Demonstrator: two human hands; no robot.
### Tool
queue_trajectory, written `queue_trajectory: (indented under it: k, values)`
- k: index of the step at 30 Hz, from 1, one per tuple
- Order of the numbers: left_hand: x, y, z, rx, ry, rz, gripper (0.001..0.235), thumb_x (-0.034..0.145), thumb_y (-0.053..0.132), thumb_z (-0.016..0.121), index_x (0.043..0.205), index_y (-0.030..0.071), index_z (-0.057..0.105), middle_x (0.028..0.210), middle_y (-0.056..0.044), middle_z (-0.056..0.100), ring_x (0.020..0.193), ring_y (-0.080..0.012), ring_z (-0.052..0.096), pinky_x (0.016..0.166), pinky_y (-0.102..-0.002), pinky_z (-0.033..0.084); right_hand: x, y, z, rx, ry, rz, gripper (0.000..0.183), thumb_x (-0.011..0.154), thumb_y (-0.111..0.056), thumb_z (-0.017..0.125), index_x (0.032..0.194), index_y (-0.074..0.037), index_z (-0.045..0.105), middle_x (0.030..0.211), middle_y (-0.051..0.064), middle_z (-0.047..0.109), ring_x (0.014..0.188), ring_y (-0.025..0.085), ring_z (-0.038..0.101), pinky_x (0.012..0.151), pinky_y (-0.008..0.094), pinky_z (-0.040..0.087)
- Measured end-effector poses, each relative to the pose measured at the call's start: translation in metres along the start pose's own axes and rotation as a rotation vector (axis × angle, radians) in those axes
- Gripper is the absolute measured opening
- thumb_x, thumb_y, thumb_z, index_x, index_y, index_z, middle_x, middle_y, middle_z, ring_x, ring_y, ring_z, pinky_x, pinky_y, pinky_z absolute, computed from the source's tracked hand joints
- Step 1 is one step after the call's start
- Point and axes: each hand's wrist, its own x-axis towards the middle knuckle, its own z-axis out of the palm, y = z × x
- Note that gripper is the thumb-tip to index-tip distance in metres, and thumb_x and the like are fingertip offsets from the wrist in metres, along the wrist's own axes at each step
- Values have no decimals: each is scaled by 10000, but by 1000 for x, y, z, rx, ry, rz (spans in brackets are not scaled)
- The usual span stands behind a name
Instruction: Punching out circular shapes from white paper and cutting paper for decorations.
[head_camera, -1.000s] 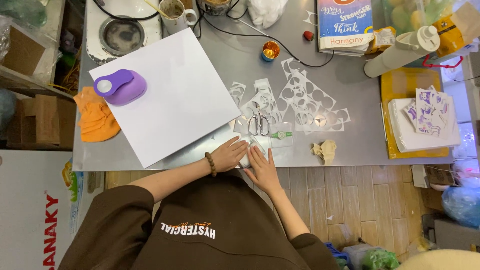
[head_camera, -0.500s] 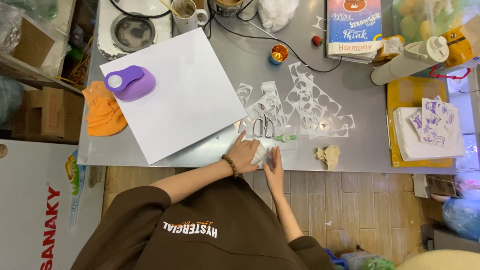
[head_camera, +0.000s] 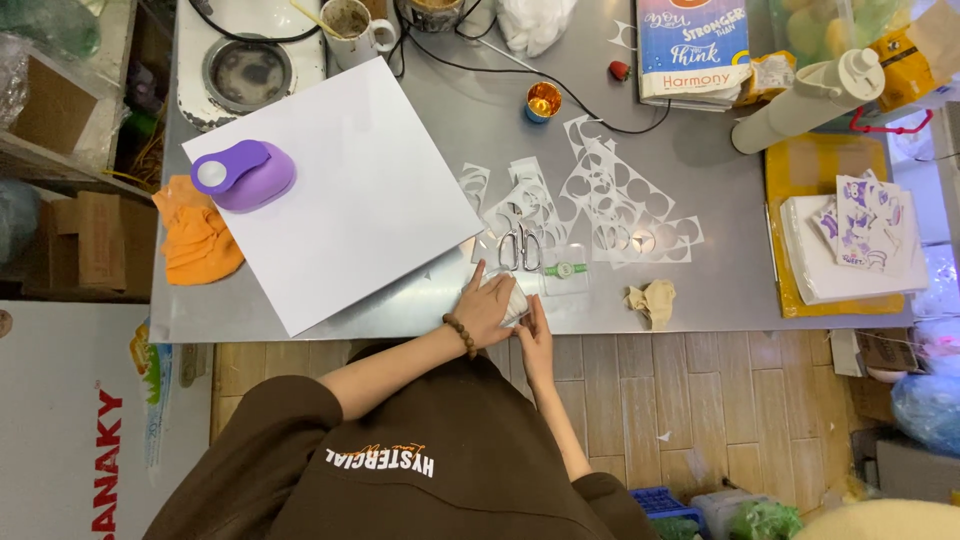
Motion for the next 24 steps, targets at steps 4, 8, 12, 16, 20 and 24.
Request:
queue_trajectory:
  k: [4, 8, 12, 16, 20, 24]
  values:
    - [-8, 2, 4, 90, -74, -38, 956, 791, 451, 746, 1445, -125, 354, 1357, -307, 595, 1410, -383, 455, 1231, -643, -80, -2, 3, -1, 2, 22, 21, 847, 854, 103, 512, 1634, -46, 217, 1653, 233, 274, 1525, 383, 201, 1238, 499, 218]
    - [-11, -3, 10, 81, 66, 19, 873, 817, 491, 725, 1404, -96, 456, 1299, -261, 651, 1388, -326, 493, 1246, -611, 21, -1, -2, -2, -5, 32, 32, 775, 896, 73, 476, 1628, -56, 256, 1650, 224, 286, 1521, 367, 224, 1237, 486, 240]
    - [-27, -1, 7, 133, 207, 294, 858, 802, 629, 678, 1327, -43, 581, 1329, -241, 642, 1403, -334, 478, 1252, -611, 123, 4, 4, -11, -30, 54, 47, 695, 945, 20, 463, 1615, -69, 301, 1642, 202, 324, 1518, 358, 260, 1241, 475, 259]
    - [-30, -17, 22, 122, 283, 407, 928, 843, 688, 578, 1408, -46, 513, 1436, -251, 556, 1439, -358, 433, 1242, -630, 177, 4, 5, -9, -49, 55, 17, 677, 947, 3, 478, 1604, -47, 323, 1626, 232, 333, 1507, 387, 257, 1225, 499, 271]
    - [-33, -19, 20, 161, 340, 407, 785, 920, 603, 550, 1380, -33, 540, 1422, -227, 562, 1421, -341, 454, 1237, -626, 197, -1, 4, -11, -96, 79, 16, 599, 981, -37, 497, 1571, -57, 400, 1577, 220, 422, 1475, 391, 343, 1200, 510, 314]
    - [-36, -30, 30, 135, 354, 464, 676, 949, 519, 561, 1380, -1, 561, 1377, -193, 606, 1377, -313, 502, 1211, -639, 232, -3, -3, -10, -139, 129, 20, 481, 1025, -105, 528, 1503, -57, 506, 1486, 226, 530, 1422, 387, 448, 1159, 524, 374]
